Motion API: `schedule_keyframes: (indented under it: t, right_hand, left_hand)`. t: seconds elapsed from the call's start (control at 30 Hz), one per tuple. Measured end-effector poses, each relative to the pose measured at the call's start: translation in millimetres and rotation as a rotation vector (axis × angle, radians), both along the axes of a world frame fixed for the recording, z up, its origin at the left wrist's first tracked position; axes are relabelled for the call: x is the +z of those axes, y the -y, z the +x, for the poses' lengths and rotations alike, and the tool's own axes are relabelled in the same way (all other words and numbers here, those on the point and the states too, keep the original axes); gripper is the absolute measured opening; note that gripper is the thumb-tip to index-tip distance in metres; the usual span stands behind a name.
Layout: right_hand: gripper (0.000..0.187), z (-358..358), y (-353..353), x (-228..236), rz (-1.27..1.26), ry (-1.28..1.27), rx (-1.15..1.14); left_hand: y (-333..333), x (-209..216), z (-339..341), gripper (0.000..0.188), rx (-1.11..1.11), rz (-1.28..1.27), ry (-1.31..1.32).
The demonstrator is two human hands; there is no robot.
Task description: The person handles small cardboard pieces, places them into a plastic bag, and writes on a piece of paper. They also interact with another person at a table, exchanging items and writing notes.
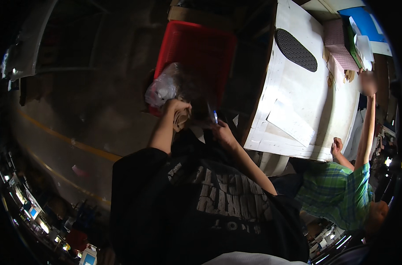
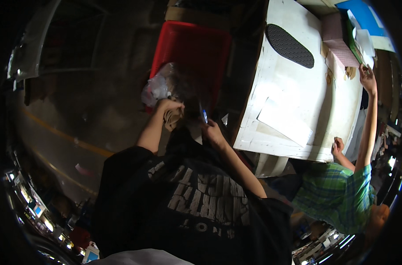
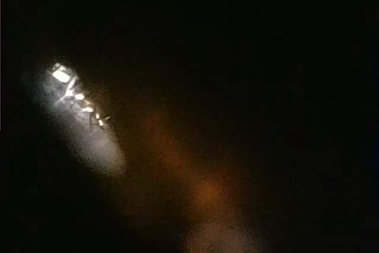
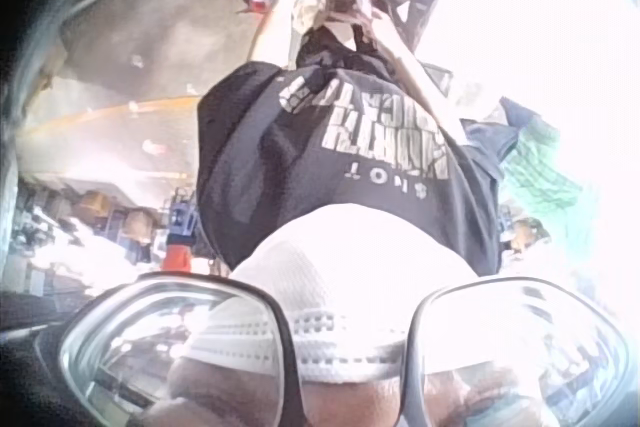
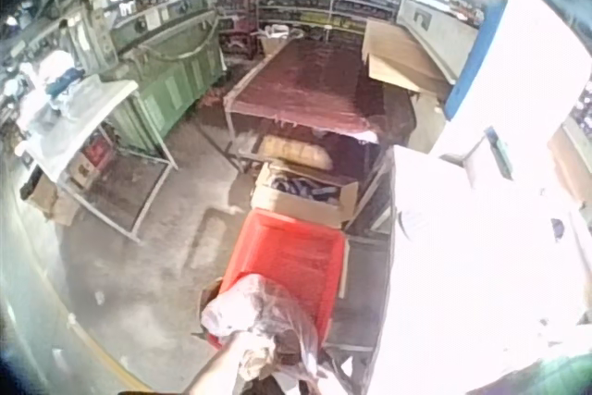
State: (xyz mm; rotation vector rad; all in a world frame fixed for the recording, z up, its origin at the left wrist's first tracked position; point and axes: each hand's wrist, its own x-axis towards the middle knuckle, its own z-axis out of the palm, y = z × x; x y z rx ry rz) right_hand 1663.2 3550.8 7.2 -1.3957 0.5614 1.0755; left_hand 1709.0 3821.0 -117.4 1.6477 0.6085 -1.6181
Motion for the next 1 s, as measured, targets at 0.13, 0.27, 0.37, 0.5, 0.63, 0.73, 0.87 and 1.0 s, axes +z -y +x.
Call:
schedule_keyframes:
  t: [0.13,0.27,0.37,0.5,0.63,0.73,0.87,1.0]
  right_hand:
    - [0.035,12,6,20,0.032,-0.025,0.015]
    - [0.032,8,4,21,0.096,-0.055,-0.038]
    - [0.032,16,-1,28,0.039,-0.004,0.005]
    - [0.034,8,4,15,-0.028,0.025,0.063]
    - [0.045,8,6,14,-0.161,0.119,0.307]
    - [0.049,14,1,20,-0.239,0.107,0.363]
    - [0.052,14,2,14,-0.371,0.219,0.531]
    - [0.057,-3,4,-2,-0.296,0.257,0.523]
  left_hand:
    - [-33,-71,35,0.086,0.499,-0.024,0.299]
    - [-38,-45,71,0.094,0.744,0.069,0.535]
    - [-23,-58,60,0.109,0.816,0.155,0.577]
    - [4,-50,23,0.106,0.858,-0.057,0.364]
    - [10,-70,12,0.091,0.805,-0.049,0.257]
    - [-18,-75,31,0.090,0.787,0.070,0.351]
    - [-47,-88,54,0.086,0.345,0.658,0.609]
    - [-53,-51,69,0.074,0.166,0.724,0.889]
